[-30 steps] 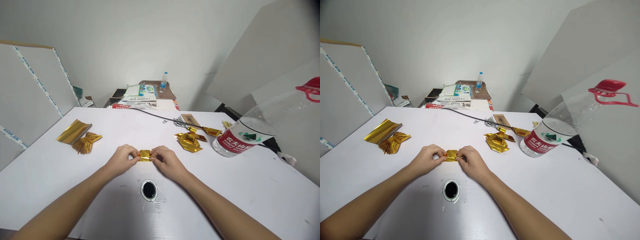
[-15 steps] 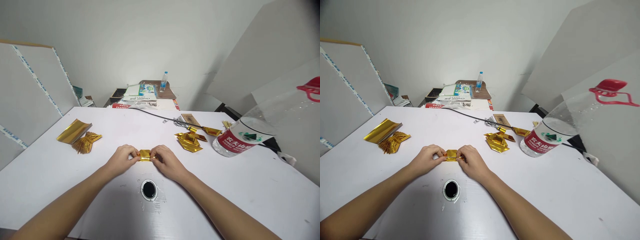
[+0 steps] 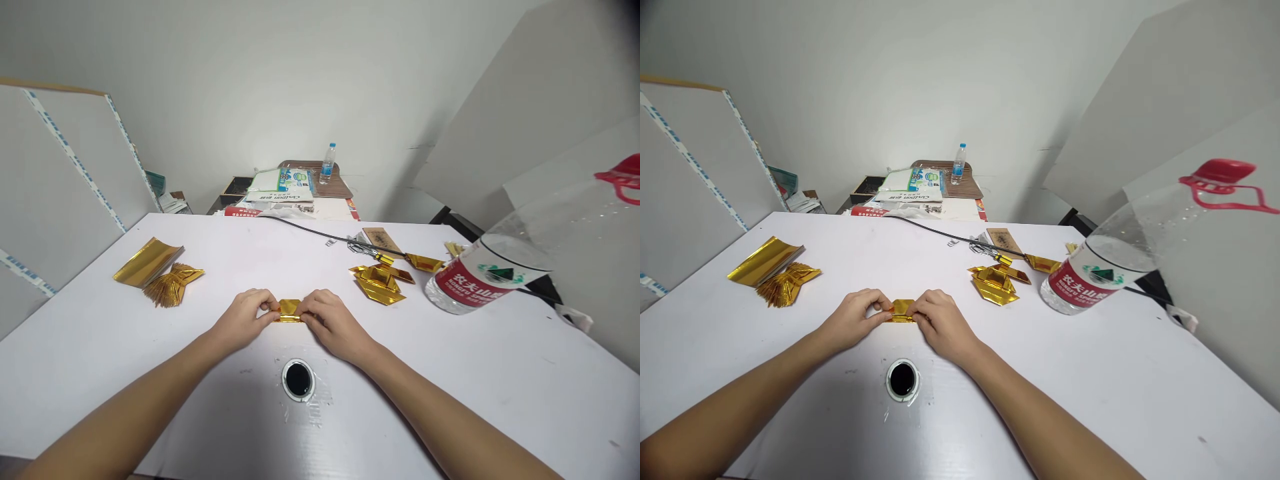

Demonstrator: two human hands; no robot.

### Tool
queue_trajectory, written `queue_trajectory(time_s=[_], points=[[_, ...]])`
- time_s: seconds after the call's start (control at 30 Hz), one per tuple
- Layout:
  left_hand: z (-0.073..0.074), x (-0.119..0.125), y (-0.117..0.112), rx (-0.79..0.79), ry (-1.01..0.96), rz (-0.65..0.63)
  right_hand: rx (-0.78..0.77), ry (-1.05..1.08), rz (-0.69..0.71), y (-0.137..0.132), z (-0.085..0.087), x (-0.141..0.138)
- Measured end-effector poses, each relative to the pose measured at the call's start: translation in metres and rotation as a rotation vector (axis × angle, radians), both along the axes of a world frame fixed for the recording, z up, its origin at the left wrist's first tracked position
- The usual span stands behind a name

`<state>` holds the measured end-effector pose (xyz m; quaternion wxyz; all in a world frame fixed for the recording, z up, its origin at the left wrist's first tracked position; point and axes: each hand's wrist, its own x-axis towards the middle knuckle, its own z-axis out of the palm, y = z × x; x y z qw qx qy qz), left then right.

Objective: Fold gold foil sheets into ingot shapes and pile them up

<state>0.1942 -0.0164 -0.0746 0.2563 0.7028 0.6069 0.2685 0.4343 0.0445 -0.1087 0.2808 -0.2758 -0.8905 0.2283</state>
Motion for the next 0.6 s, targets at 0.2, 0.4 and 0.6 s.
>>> queue_trajectory(time_s=[0.2, 0.4, 0.6], points=[[-0.001, -0.001, 0.001, 0.010, -0.003, -0.020, 0.238, -0.048, 0.075, 0.000, -0.004, 0.002], [0.001, 0.001, 0.000, 0.040, 0.039, -0.032, 0.365, -0.140, 0.090, -0.002, 0.004, 0.003], [0.002, 0.002, -0.002, 0.108, 0.127, -0.124, 0.366, -0.219, 0.082, -0.007, 0.012, 0.002]])
